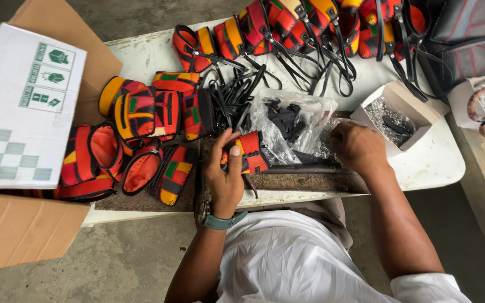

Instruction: The person picks up small colorful fabric pouches from a work table and attaches black straps and hardware to them by hand, threading and fastening the strap ends, then sets the finished pouches aside on the table.

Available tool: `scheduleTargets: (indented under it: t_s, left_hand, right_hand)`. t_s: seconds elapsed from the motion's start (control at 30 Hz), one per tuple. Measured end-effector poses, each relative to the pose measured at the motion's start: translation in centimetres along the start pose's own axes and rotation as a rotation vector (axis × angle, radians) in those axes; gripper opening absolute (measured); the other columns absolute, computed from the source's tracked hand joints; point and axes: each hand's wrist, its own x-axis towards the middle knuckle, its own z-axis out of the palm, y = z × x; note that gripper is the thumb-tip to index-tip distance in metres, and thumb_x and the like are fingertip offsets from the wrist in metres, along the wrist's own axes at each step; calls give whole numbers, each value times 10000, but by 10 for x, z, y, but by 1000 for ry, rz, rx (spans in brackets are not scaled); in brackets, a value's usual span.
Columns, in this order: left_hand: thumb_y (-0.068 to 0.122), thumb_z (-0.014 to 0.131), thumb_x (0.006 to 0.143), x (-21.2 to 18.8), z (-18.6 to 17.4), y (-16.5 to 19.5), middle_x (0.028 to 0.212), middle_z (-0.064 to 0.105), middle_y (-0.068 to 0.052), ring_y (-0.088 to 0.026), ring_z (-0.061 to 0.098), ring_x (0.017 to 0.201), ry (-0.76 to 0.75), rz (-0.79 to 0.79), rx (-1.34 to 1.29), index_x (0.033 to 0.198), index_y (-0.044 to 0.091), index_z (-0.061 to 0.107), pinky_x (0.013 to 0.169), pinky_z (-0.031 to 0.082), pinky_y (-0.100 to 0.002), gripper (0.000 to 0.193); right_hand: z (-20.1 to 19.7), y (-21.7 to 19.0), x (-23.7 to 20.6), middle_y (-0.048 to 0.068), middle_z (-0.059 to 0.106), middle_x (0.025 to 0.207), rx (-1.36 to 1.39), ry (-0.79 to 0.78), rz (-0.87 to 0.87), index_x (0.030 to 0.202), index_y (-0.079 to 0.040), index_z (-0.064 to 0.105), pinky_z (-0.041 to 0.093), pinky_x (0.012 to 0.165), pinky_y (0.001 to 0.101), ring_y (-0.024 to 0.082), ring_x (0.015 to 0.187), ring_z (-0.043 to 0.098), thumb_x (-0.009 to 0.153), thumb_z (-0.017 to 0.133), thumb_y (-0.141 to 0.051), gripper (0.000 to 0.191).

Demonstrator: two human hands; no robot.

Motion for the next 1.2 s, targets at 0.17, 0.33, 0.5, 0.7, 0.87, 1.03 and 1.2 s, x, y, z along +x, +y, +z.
scheduleTargets:
  t_s: [0.17,0.33,0.5,0.7,0.87,1.03,1.2]
  left_hand:
    - [183,571,1075,5,7,1,1266,711,-157,-241,678,1187,1,36,26,1386,-22,572,1052,509,-365,372]
    - [182,578,1075,13,14,3,1249,719,-153,-243,692,1172,2,69,62,1377,-10,584,1031,522,-364,358]
    - [187,579,1086,19,22,7,1223,733,-141,-240,709,1150,-3,93,27,1373,7,592,1022,538,-361,339]
    - [207,599,1088,20,38,19,1162,753,-117,-208,731,1079,-74,94,16,1345,32,619,977,568,-347,311]
    - [234,629,1051,23,42,21,1030,736,-101,-194,706,938,-69,-10,42,1327,46,634,868,570,-344,334]
    - [257,643,1051,22,47,21,938,697,-82,-190,679,874,-50,-23,57,1347,66,621,808,560,-347,353]
    - [259,656,1041,19,49,23,900,702,-92,-198,700,826,-40,-11,92,1369,71,605,747,562,-349,382]
  right_hand:
    - [-9,6,-1,134,743,853,119,76,-65,954,-146,759,588,729,429,345,755,721,829,758,-254,165]
    - [-13,12,-3,124,756,886,386,144,-60,1001,-90,768,580,716,359,246,772,735,894,771,-102,108]
    - [-10,-12,-7,46,753,1018,1118,130,-139,1003,-10,742,564,841,247,94,919,687,907,755,55,116]
    - [12,-63,-7,42,715,953,1421,-45,-199,1046,-63,545,557,828,231,75,921,686,846,770,76,332]
    - [15,-63,-10,39,702,963,1592,-139,-383,1071,-105,434,508,843,209,53,906,641,897,770,57,412]
    - [20,-57,-12,22,667,968,1513,-97,-404,1046,-102,434,513,858,209,48,925,627,883,811,14,427]
    - [22,-58,-16,13,654,970,1556,-45,-408,1047,-101,446,513,842,216,53,923,617,905,818,33,420]
